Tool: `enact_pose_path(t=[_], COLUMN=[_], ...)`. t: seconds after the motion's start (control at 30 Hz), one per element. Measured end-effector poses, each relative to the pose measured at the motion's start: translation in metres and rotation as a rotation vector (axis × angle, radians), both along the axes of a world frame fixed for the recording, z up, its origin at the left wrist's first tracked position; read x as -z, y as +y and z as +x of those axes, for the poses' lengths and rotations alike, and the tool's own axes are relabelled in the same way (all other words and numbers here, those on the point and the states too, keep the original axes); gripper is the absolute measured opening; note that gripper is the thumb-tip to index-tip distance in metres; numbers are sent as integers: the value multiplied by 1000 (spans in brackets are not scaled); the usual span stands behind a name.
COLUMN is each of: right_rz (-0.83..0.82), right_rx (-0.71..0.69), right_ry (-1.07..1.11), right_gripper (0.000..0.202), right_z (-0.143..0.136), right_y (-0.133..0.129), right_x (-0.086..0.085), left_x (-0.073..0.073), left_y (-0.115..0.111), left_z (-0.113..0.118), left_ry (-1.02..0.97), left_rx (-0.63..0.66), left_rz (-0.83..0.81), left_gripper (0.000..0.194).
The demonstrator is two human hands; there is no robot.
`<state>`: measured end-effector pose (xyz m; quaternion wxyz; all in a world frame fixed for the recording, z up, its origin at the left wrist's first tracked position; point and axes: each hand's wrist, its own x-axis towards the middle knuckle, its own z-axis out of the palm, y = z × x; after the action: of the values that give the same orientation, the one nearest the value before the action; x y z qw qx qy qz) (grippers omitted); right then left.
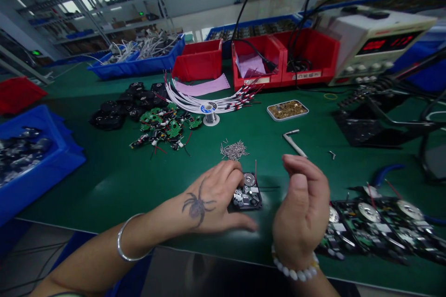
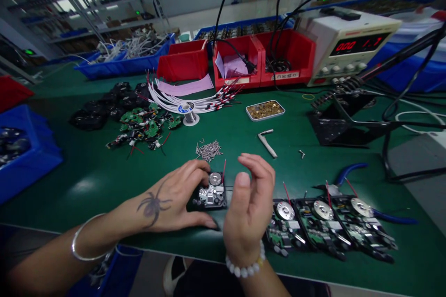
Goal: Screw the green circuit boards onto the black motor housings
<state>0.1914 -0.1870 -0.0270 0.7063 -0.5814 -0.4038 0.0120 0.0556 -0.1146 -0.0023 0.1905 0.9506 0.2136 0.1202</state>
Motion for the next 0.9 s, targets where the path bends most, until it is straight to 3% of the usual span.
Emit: enact_pose_path(t=[0.2, 0.37, 0.53, 0.63, 0.8, 0.9], right_rz=[26, 94, 160, 184, 219, 178], right_rx=[-107, -267, -318, -339, -414, -517], right_ry=[-282, -298, -371, -471, -547, -596], right_gripper=[18, 15, 16, 24, 31, 30], right_z=[-4, -8, -10, -15, -28, -34], right_y=[-9, -9, -11, -14, -13, -12], right_x=[-6, -8, -8, -5, 2, 7], left_x=[4, 17, 29, 32, 28, 11], left_y=[3, 14, 18, 15, 16, 22], left_z=[1, 5, 12, 18, 30, 42], left_ry=[9, -177, -176, -183, -230, -298], left_rx=[44, 2, -14, -43, -94, -176], left_rz=[-63, -90, -61, -75, -138, -294], left_gripper=[30, 21, 27, 19, 34, 36])
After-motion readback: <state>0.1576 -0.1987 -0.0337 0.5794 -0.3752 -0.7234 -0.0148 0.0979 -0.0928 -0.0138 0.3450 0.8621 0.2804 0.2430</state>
